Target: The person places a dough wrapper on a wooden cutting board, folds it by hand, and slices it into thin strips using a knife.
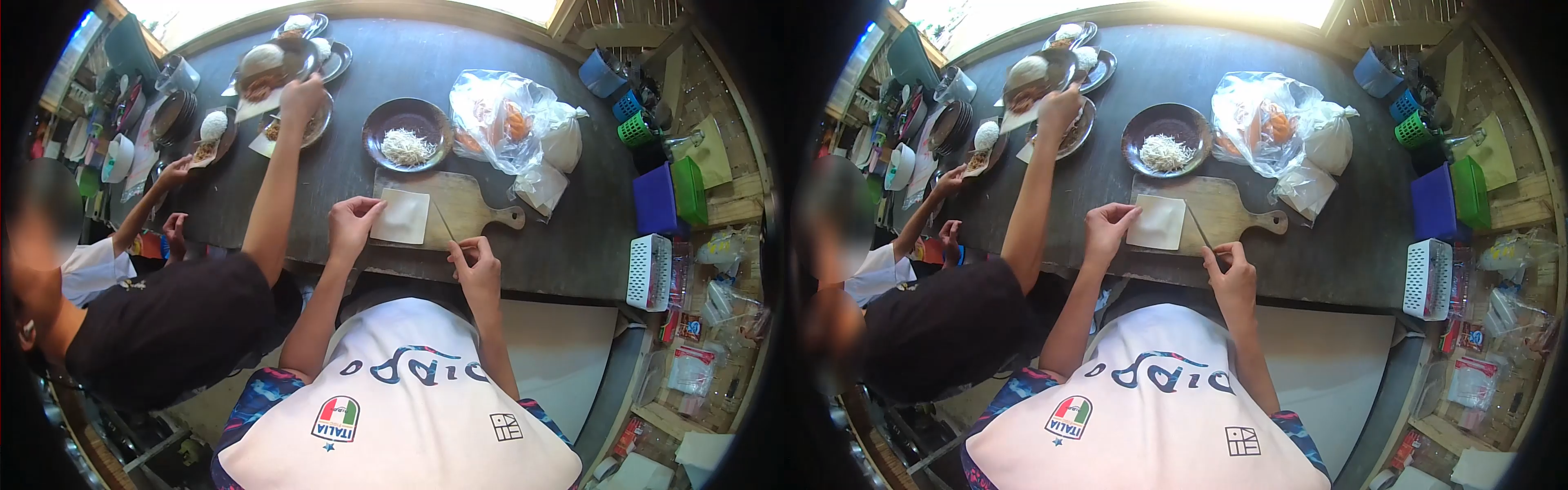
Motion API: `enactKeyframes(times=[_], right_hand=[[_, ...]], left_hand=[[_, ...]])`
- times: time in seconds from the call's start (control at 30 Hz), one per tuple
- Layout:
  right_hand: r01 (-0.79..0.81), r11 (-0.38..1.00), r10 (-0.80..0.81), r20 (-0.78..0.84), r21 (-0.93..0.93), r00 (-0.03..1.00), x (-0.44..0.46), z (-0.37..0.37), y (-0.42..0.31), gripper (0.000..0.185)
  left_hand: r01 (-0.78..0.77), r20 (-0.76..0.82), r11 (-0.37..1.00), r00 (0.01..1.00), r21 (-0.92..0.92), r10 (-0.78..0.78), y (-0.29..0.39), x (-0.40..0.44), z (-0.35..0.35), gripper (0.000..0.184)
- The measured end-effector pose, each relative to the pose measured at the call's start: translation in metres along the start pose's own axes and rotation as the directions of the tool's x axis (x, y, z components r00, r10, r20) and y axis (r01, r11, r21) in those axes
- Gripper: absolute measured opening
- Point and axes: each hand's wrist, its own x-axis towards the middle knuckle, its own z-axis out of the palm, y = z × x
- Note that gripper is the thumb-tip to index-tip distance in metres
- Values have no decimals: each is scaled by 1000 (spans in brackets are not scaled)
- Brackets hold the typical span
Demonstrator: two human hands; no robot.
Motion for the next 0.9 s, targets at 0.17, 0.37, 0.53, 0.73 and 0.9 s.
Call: enactKeyframes(times=[0.17,0.37,0.53,0.73,0.9], right_hand=[[-77,965,38,158,251,987,-1,1,1,29],[-77,966,27,202,246,979,1,3,-4,28],[-98,973,55,201,207,978,4,0,-8,30],[4,991,-20,118,137,993,3,3,2,34],[34,999,-35,20,41,999,2,4,2,32]], left_hand=[[-39,23,999,999,-5,40,7,-2,-1,24],[-117,67,993,991,-17,117,19,-6,3,24],[-134,131,989,983,58,125,30,-3,4,23],[-200,174,980,964,-15,199,31,7,8,22],[-217,205,971,951,-98,233,19,3,18,21]])
